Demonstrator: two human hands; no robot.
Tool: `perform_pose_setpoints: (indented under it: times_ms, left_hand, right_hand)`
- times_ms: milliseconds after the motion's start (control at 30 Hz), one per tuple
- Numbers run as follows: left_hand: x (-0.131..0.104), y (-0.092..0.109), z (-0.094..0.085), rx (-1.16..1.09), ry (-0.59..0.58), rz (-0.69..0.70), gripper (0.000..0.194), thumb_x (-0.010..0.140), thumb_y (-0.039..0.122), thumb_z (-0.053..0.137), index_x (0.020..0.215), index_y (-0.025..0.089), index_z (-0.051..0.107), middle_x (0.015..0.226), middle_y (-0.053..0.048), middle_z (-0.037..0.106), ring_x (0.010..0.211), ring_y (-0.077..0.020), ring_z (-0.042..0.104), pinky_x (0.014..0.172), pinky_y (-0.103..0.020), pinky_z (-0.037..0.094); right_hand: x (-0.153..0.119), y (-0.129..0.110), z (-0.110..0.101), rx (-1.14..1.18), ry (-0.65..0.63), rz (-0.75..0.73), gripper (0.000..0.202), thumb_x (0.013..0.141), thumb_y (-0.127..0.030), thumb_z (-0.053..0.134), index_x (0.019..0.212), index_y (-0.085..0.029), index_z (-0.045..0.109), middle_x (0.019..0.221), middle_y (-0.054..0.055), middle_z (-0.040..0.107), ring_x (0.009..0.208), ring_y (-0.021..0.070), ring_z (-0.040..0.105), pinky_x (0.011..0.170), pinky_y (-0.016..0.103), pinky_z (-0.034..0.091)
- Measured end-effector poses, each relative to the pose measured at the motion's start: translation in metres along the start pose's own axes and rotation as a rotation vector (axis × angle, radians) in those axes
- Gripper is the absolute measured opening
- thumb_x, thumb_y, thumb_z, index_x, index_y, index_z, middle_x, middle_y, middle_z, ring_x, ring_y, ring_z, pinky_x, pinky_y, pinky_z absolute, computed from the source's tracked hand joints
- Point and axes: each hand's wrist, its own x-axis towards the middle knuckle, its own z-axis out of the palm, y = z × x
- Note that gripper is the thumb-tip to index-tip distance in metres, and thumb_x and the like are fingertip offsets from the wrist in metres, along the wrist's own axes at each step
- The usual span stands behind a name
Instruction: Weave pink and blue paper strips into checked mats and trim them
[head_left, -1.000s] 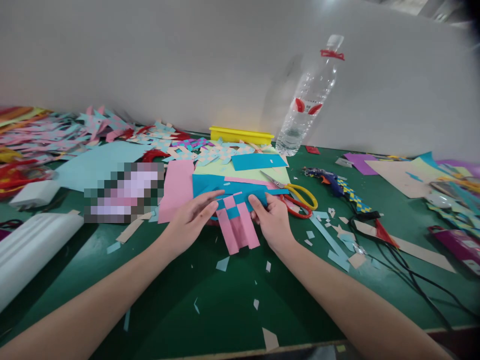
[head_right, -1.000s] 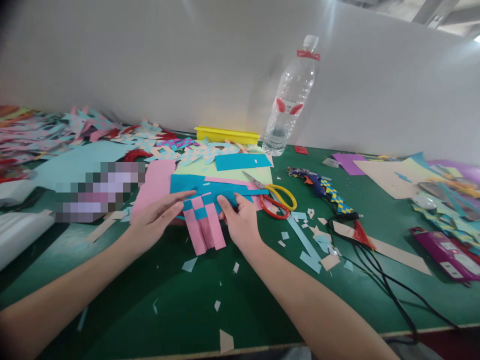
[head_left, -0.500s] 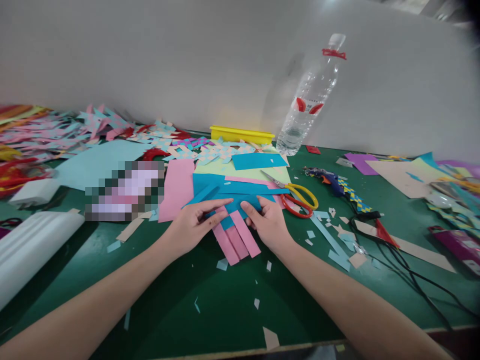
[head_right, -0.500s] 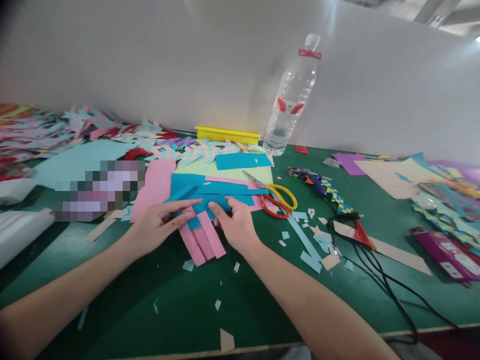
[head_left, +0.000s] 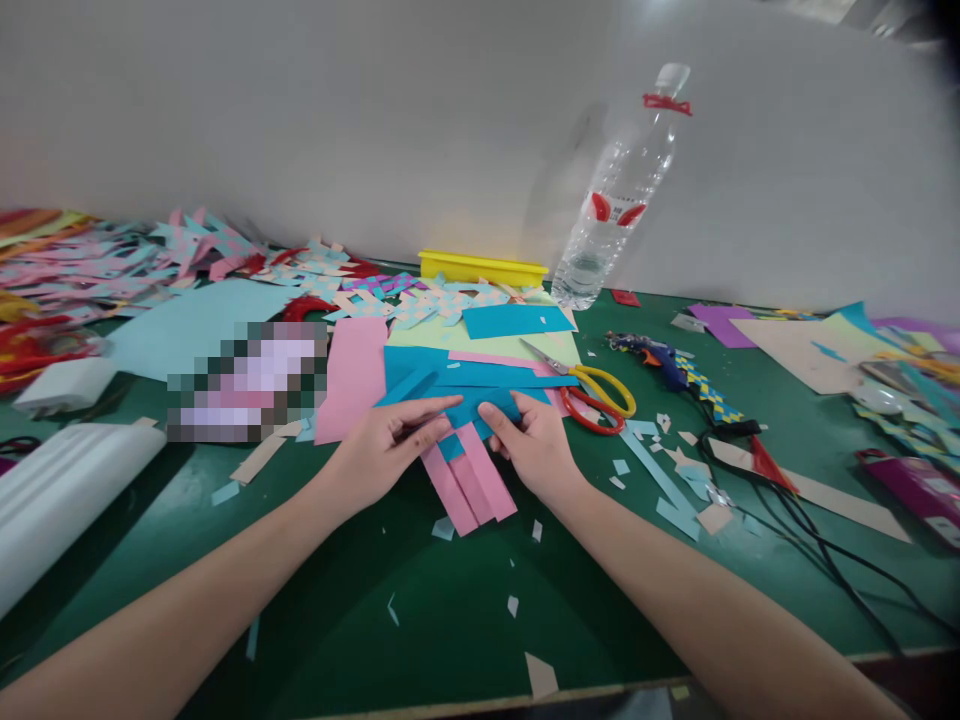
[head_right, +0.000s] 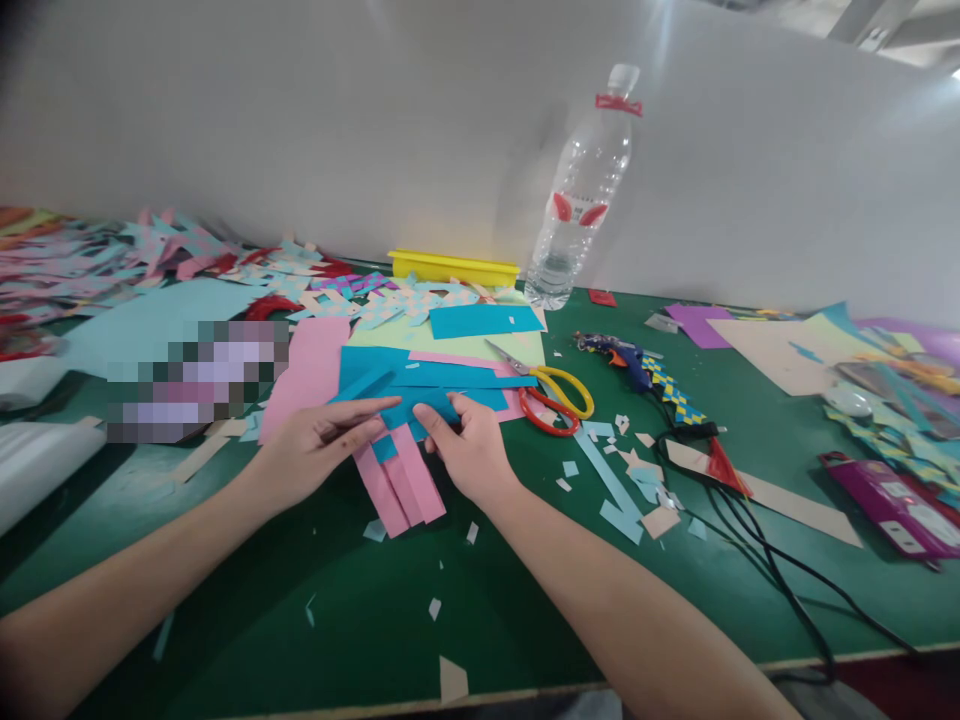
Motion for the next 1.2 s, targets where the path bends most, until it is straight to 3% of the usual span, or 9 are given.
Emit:
perform_pose_setpoints:
  times_ms: [167,500,567,633,733,933,1200]
  left_hand:
    - [0.0,-0.001,0.0,-0.02,-0.022,-0.005,0.046,0.086,0.053,0.058,0.123,0.026,0.065,0.118,-0.005,0.069,0.089,-0.0239,0.068,0.078,-0.037,0.057]
    - [-0.002,0.003,0.0,-0.012,-0.031,0.016,0.042,0.083,0.051,0.064,0.117,0.028,0.063,0.12,-0.007,0.067,0.112,-0.0294,0.061,0.089,-0.041,0.054]
    - [-0.002,0.003,0.0,-0.02,-0.03,0.008,0.042,0.082,0.05,0.064,0.117,0.026,0.062,0.112,-0.007,0.069,0.103,-0.027,0.065,0.084,-0.038,0.056]
    - [-0.002,0.004,0.001,-0.035,-0.041,0.0,0.042,0.081,0.049,0.065,0.114,0.023,0.063,0.091,-0.005,0.072,0.083,-0.0223,0.068,0.074,-0.035,0.058]
    - [-0.002,0.005,0.002,-0.067,-0.063,-0.005,0.041,0.079,0.05,0.067,0.107,0.021,0.064,0.067,0.0,0.066,0.06,-0.0167,0.063,0.058,-0.03,0.057]
    - [-0.002,0.002,0.003,-0.083,-0.08,-0.012,0.041,0.077,0.051,0.069,0.106,0.021,0.066,0.072,-0.001,0.067,0.062,-0.0165,0.063,0.055,-0.027,0.055]
    - [0.0,0.001,0.004,-0.113,-0.06,-0.035,0.038,0.074,0.052,0.07,0.093,0.02,0.068,0.072,-0.002,0.067,0.06,-0.0162,0.06,0.056,-0.029,0.055]
  right_hand:
    - [-0.001,0.0,0.0,0.023,-0.049,-0.003,0.035,0.084,-0.052,0.061,0.074,-0.019,0.054,0.055,-0.005,0.053,0.048,0.0087,0.045,0.049,0.022,0.036]
    - [-0.002,0.0,0.001,-0.038,-0.086,-0.044,0.035,0.085,-0.052,0.059,0.071,-0.02,0.054,0.054,-0.004,0.056,0.046,0.0091,0.049,0.05,0.023,0.042]
    - [-0.004,0.0,0.001,-0.087,-0.095,-0.08,0.033,0.086,-0.05,0.059,0.072,-0.02,0.054,0.056,-0.004,0.057,0.049,0.0102,0.051,0.05,0.023,0.041]
    - [-0.005,-0.001,0.002,-0.155,-0.085,-0.123,0.033,0.087,-0.049,0.058,0.071,-0.021,0.052,0.056,-0.003,0.056,0.051,0.0113,0.053,0.05,0.024,0.039]
    - [-0.007,-0.002,0.003,-0.239,-0.063,-0.19,0.035,0.088,-0.048,0.057,0.067,-0.021,0.047,0.055,-0.003,0.056,0.052,0.012,0.054,0.052,0.025,0.039]
    - [-0.011,-0.004,0.004,-0.322,-0.069,-0.275,0.033,0.09,-0.046,0.054,0.068,-0.021,0.05,0.058,-0.002,0.059,0.053,0.012,0.056,0.051,0.024,0.039]
    - [-0.01,-0.004,0.004,-0.295,-0.067,-0.274,0.033,0.091,-0.046,0.053,0.069,-0.022,0.05,0.059,-0.002,0.061,0.053,0.0123,0.056,0.051,0.024,0.04]
